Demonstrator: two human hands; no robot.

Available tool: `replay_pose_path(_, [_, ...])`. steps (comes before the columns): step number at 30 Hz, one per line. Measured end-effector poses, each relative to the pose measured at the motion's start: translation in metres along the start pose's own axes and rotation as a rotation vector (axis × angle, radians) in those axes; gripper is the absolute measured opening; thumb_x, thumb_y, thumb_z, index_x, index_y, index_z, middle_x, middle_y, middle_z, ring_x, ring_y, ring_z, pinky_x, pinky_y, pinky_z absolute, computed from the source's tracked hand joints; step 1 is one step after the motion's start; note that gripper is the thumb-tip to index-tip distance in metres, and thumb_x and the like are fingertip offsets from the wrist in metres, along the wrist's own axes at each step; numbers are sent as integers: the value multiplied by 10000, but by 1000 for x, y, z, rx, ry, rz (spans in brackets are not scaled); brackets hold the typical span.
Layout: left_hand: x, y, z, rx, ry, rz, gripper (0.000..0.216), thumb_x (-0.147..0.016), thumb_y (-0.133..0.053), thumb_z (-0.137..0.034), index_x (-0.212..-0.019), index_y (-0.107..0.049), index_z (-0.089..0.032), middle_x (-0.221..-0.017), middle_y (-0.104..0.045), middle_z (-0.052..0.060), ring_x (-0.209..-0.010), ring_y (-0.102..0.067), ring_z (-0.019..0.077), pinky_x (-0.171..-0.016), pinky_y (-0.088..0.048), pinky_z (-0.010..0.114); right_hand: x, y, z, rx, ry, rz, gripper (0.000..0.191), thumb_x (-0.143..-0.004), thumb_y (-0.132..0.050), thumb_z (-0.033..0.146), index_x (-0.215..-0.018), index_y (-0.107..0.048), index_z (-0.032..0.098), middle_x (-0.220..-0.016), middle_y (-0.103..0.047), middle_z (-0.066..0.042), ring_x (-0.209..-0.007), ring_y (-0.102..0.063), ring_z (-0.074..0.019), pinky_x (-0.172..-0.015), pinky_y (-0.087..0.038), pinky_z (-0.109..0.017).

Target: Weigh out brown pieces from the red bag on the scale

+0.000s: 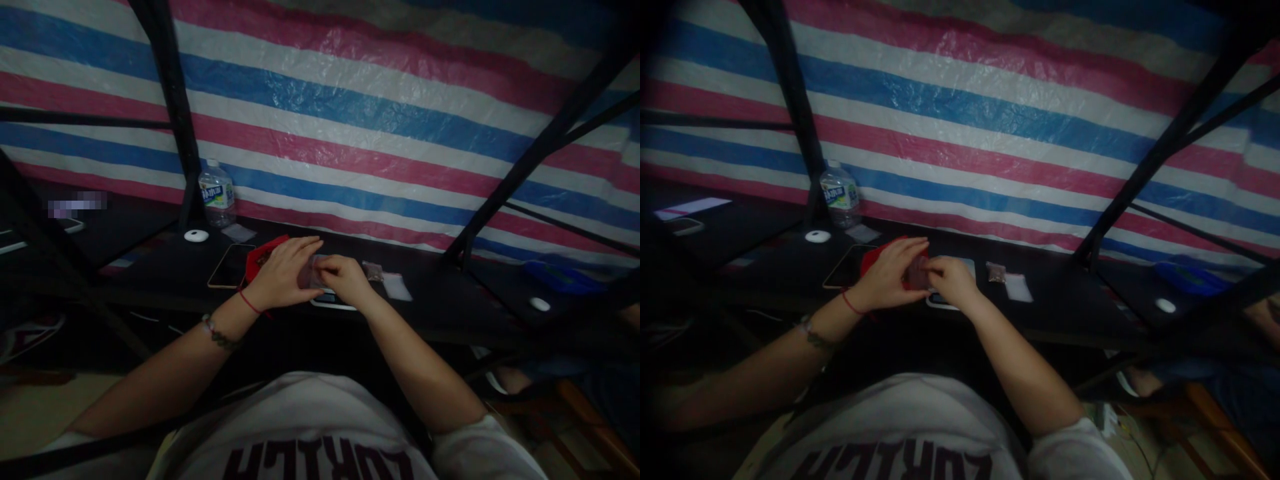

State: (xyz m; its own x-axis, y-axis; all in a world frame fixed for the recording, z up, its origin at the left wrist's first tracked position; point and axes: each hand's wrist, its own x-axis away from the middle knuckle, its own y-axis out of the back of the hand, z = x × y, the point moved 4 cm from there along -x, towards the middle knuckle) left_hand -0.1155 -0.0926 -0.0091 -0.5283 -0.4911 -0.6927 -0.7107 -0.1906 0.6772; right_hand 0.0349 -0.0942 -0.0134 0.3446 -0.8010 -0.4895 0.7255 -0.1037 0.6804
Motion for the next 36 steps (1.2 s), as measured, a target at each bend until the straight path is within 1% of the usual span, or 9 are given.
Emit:
replay_pose_path(4, [0, 5, 19, -139, 1, 48, 759, -721, -664, -501, -1346, -427, -140, -1254, -585, 141, -1148, -545, 289, -1066, -338, 454, -25, -7, 8, -75, -6, 42, 183, -747, -576, 96, -794, -729, 184, -840, -699, -14, -784, -631, -146, -756, -478, -256])
replay_pose_path(8, [0, 18, 35, -211, 75, -5, 715, -717, -658, -427, -1330, -436, -134, -1230, -585, 140, -1116, -555, 294, -998, -412, 434, -53, -14, 16, -35, -20, 13, 242, -721, -620, 101, -927, -724, 174, -925, -695, -26, -835, -614, -152, -792, -454, -271])
replay_pose_path(14, [2, 28, 54, -179, 136, 48, 555, -715, -614, -364, -1216, -524, -144, -1119, -617, 115, -1010, -590, 273, -921, -462, 405, -83, -24, 31, 145, 99, 209, 200, -674, -696, 153, -873, -708, 134, -863, -670, -45, -777, -578, -157, -753, -429, -276])
replay_pose_path(16, [4, 28, 62, -161, 163, 4, 511, -730, -588, -344, -1193, -532, -136, -1112, -619, 112, -1016, -589, 263, -936, -459, 393, -91, -23, 27, 112, 100, 186, 172, -724, -632, 136, -884, -696, 132, -878, -670, -47, -774, -578, -145, -738, -431, -263])
replay_pose_path(20, [9, 27, 83, -188, 281, -97, 504, -734, -573, -327, -1190, -535, -117, -1162, -612, 133, -1076, -575, 277, -983, -436, 399, -99, -31, -3, 87, -43, 106, 208, -786, -522, 104, -899, -695, 127, -859, -684, -47, -751, -595, -137, -711, -444, -246])
replay_pose_path(25, [14, 24, 103, -178, 468, -131, 503, -729, -576, -327, -1185, -544, -117, -1150, -626, 138, -1050, -597, 279, -958, -455, 384, -84, -88, -30, 116, 10, 565, 322, -722, -630, 82, -1017, -707, 187, -997, -714, -34, -870, -644, -151, -789, -453, -224])
replay_pose_path(27, [15, 21, 105, -157, 499, -123, 507, -721, -583, -318, -1184, -547, -115, -1139, -632, 139, -1035, -603, 274, -947, -462, 373, -79, -108, -32, 135, 79, 631, 332, -722, -646, 88, -1030, -709, 194, -1066, -704, -41, -928, -643, -162, -832, -449, -228])
replay_pose_path(31, [16, 16, 106, -151, 528, -109, 552, -706, -617, -373, -1189, -541, -117, -1148, -627, 141, -1041, -598, 278, -954, -456, 375, -80, -126, -37, 246, 103, 583, 267, -727, -617, 56, -942, -734, 161, -1055, -709, -79, -942, -645, -189, -858, -453, -256])
replay_pose_path(36, [18, 17, 105, -142, 546, -80, 587, -719, -612, -533, -1150, -552, -140, -1098, -640, 123, -983, -614, 277, -905, -471, 381, -83, -123, -41, 329, 94, 524, 273, -755, -590, 63, -984, -725, 122, -1049, -707, -121, -982, -641, -219, -855, -454, -266])
